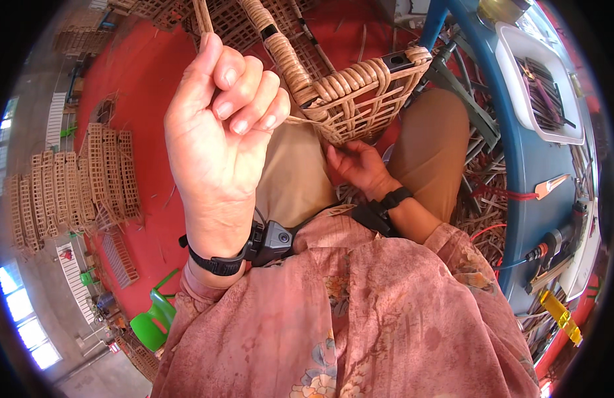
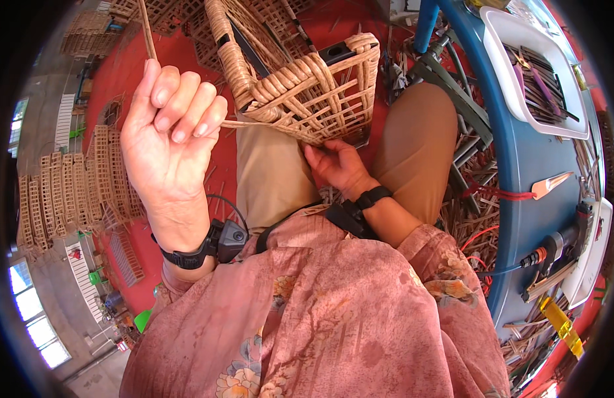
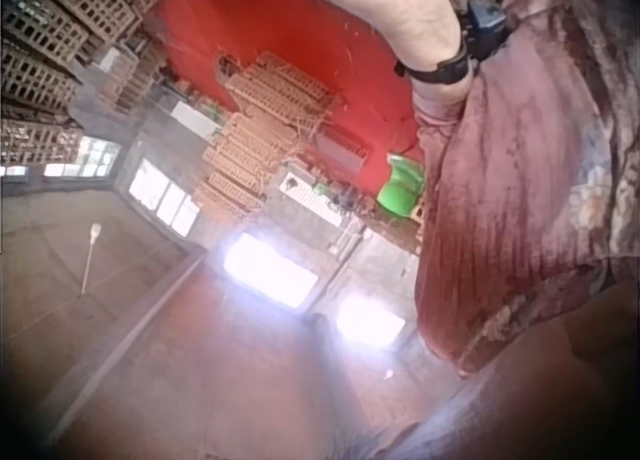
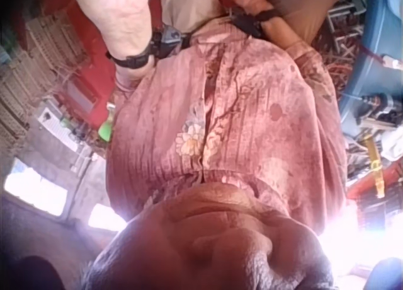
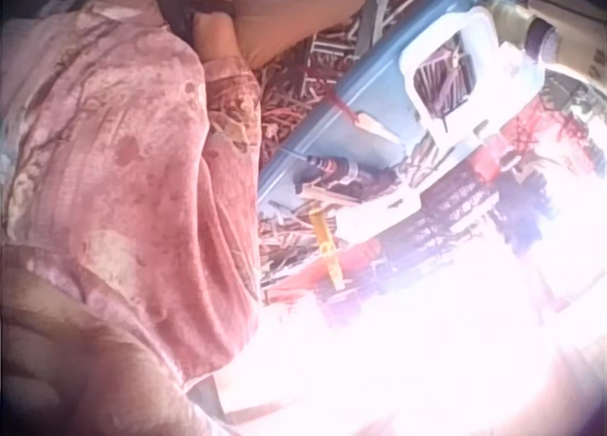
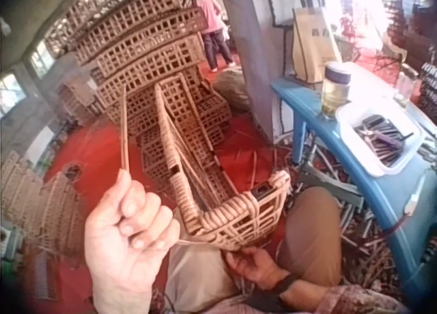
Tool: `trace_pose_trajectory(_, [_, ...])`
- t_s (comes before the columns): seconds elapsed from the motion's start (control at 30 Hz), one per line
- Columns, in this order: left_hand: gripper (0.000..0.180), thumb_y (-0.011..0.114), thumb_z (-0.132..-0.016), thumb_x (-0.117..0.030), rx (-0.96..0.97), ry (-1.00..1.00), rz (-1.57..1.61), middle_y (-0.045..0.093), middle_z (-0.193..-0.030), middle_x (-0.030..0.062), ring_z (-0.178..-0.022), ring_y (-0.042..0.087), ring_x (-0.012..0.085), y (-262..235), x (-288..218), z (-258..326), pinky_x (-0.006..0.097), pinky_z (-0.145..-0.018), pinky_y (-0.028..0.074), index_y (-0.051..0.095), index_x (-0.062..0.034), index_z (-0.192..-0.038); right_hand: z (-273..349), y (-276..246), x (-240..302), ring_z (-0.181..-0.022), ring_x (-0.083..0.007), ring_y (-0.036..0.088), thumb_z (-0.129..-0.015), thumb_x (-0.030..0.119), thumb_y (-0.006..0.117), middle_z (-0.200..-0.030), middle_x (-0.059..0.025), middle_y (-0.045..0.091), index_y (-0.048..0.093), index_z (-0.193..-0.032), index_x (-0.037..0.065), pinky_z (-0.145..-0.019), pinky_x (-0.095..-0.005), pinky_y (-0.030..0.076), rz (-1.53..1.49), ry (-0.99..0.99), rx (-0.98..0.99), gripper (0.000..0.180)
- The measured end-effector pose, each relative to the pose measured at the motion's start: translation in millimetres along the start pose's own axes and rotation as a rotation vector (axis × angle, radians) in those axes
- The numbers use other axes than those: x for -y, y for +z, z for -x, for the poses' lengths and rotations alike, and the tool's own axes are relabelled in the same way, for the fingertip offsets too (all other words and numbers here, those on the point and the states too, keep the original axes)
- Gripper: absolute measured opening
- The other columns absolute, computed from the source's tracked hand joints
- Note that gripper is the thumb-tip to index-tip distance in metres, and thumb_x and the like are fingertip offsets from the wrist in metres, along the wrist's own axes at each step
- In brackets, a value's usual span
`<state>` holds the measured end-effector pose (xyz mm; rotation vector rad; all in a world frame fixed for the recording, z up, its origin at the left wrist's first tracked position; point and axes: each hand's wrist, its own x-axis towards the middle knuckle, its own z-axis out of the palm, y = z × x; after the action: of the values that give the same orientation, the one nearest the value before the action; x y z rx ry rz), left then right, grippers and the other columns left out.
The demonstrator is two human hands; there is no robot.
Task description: Assembling a bamboo chair by weaving strips and using a pneumatic staple gun.
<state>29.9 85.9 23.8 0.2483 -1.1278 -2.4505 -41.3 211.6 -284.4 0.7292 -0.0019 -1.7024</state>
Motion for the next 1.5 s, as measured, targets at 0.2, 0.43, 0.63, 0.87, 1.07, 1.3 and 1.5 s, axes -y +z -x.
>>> trace_pose_trajectory(0.2, [0.040,0.038,-0.108,-0.026,0.031,-0.002,0.010,0.033,-0.055,-0.0054,-0.048,0.030,0.0087,1.5,-1.9,3.6,0.028,-0.055,0.034,0.046,-0.0111,-0.071,-2.6,2.3,-5.1,-0.117,-0.0359,0.057,-0.095,0.000,0.043,-0.131,-0.0213,0.055,0.046,-0.129,-0.004,-0.099,-0.0446,0.053,0.044,-0.078,-0.055,0.034])
trace_pose_trajectory(0.43, [0.040,0.038,-0.107,-0.026,0.039,-0.005,0.010,0.033,-0.056,-0.0057,-0.049,0.030,0.0087,4.1,0.5,-3.6,0.028,-0.055,0.034,0.047,-0.0113,-0.071,0.2,5.9,-13.5,-0.115,-0.0332,0.058,-0.098,0.000,0.045,-0.131,-0.0196,0.056,0.047,-0.129,-0.004,-0.095,-0.0440,0.054,0.017,-0.135,-0.046,0.032])
trace_pose_trajectory(0.63, [0.040,0.038,-0.107,-0.025,0.021,-0.062,0.102,0.033,-0.056,-0.0052,-0.048,0.029,0.0088,-3.1,-3.4,-10.4,0.027,-0.055,0.033,0.048,-0.0112,-0.071,2.2,4.5,-10.9,-0.115,-0.0327,0.057,-0.100,0.000,0.043,-0.130,-0.0191,0.056,0.046,-0.130,-0.004,-0.094,-0.0442,0.054,-0.062,-0.083,-0.028,0.031])
trace_pose_trajectory(0.87, [0.043,0.036,-0.108,-0.027,0.007,-0.106,0.111,0.033,-0.054,-0.0049,-0.047,0.029,0.0091,-6.0,-10.8,-3.3,0.027,-0.051,0.033,0.048,-0.0109,-0.070,2.5,6.7,-10.7,-0.113,-0.0320,0.057,-0.099,-0.001,0.044,-0.127,-0.0180,0.056,0.047,-0.130,-0.003,-0.096,-0.0443,0.053,-0.051,-0.032,-0.028,0.031])
trace_pose_trajectory(1.07, [0.043,0.035,-0.108,-0.028,0.023,-0.114,0.115,0.033,-0.053,-0.0060,-0.046,0.030,0.0085,-5.4,-9.0,-0.4,0.027,-0.051,0.034,0.049,-0.0116,-0.070,8.6,7.4,-14.2,-0.114,-0.0322,0.057,-0.097,-0.003,0.043,-0.126,-0.0175,0.057,0.049,-0.127,-0.003,-0.100,-0.0459,0.051,-0.063,-0.066,-0.033,0.031])
trace_pose_trajectory(1.3, [0.042,0.039,-0.107,-0.029,0.004,-0.052,0.103,0.031,-0.053,-0.0074,-0.045,0.030,0.0070,-3.8,-4.5,3.6,0.025,-0.049,0.035,0.049,-0.0120,-0.070,14.8,18.3,-18.4,-0.119,-0.0344,0.055,-0.095,-0.004,0.044,-0.126,-0.0191,0.058,0.048,-0.127,-0.005,-0.103,-0.0471,0.050,-0.016,-0.052,0.018,0.032])
trace_pose_trajectory(1.5, [0.041,0.047,-0.104,-0.032,-0.011,-0.060,-0.043,0.032,-0.055,-0.0065,-0.048,0.030,0.0065,17.5,3.0,18.0,0.024,-0.053,0.031,0.043,-0.0117,-0.068,8.5,20.8,-6.8,-0.117,-0.0344,0.057,-0.094,-0.007,0.044,-0.127,-0.0197,0.057,0.048,-0.125,-0.006,-0.099,-0.0461,0.053,0.127,-0.075,-0.086,0.031])
